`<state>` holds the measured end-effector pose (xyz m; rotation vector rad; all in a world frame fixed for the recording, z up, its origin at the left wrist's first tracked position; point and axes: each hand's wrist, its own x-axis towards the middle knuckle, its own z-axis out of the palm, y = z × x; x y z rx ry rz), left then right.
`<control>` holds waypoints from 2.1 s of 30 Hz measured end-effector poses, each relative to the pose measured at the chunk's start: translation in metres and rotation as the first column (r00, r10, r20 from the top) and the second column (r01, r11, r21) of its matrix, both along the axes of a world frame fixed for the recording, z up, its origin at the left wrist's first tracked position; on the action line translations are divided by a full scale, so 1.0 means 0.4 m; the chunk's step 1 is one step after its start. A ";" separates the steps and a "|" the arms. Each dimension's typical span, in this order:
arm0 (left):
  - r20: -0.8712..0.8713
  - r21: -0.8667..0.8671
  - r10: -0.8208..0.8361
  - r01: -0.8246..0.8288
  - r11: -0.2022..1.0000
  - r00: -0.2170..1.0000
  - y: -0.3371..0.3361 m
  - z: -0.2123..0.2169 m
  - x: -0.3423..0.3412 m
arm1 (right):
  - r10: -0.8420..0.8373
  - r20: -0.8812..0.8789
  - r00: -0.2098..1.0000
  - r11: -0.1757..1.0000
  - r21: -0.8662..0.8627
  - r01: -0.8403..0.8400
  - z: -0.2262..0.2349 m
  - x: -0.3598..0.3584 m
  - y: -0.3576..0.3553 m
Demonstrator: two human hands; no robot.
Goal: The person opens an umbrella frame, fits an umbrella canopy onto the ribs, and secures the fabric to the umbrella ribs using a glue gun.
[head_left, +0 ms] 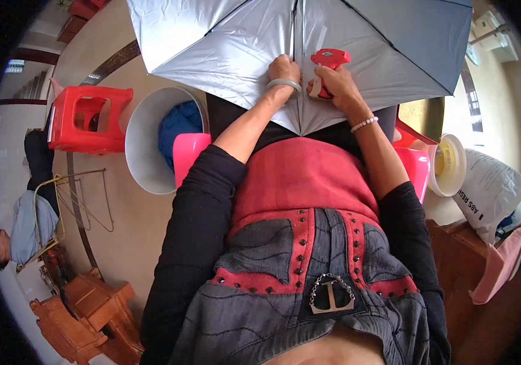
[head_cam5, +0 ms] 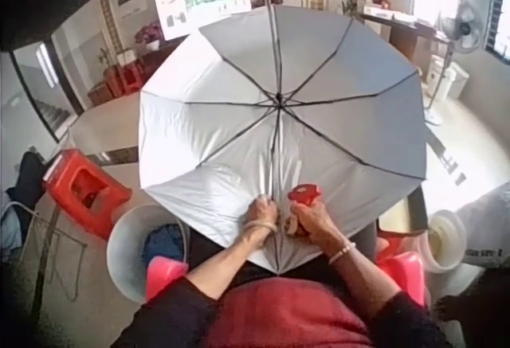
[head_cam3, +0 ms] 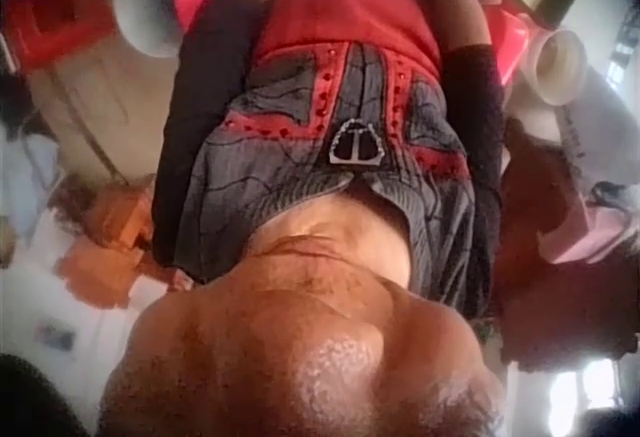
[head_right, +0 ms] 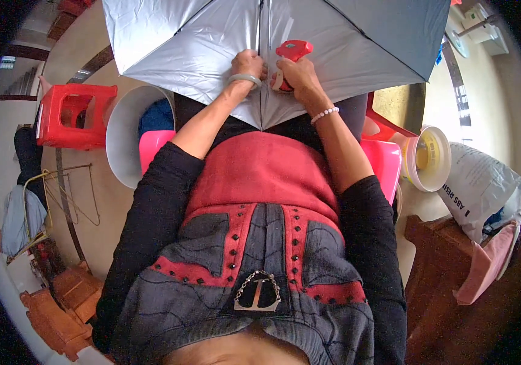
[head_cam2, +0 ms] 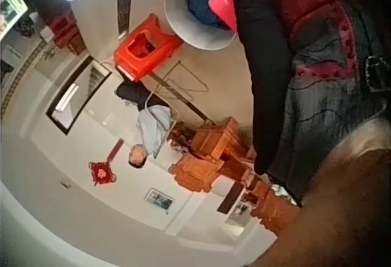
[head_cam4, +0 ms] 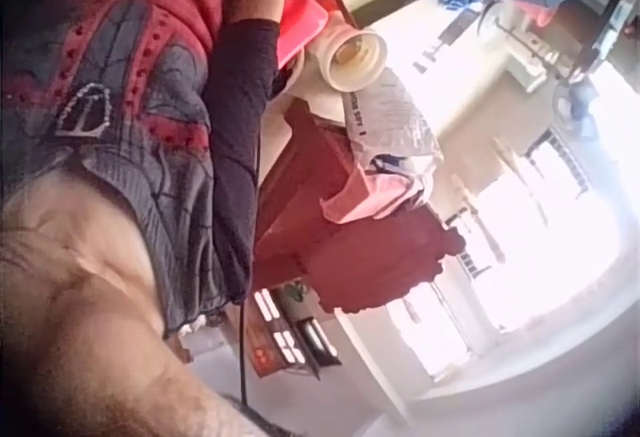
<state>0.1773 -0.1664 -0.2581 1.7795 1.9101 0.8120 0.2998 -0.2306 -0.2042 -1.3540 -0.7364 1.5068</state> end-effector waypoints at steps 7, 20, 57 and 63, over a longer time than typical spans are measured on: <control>0.372 -0.280 -0.036 0.149 0.948 0.928 -0.035 0.059 -0.004 | -0.039 0.163 0.986 0.996 -0.074 0.052 -0.023 -0.012 0.014; 0.542 -0.330 0.090 0.113 0.937 0.836 -0.056 0.071 -0.016 | 0.048 -0.364 0.930 0.963 -0.231 -0.140 0.040 0.014 -0.024; 0.649 -0.306 -0.009 0.272 0.912 0.761 -0.052 0.052 -0.027 | 0.172 -0.427 0.888 0.937 -0.208 -0.282 0.037 0.046 -0.024; 0.694 -0.291 -0.007 0.289 0.912 0.720 -0.053 0.040 -0.025 | 0.196 -0.367 0.909 0.937 -0.203 -0.284 0.038 0.045 -0.029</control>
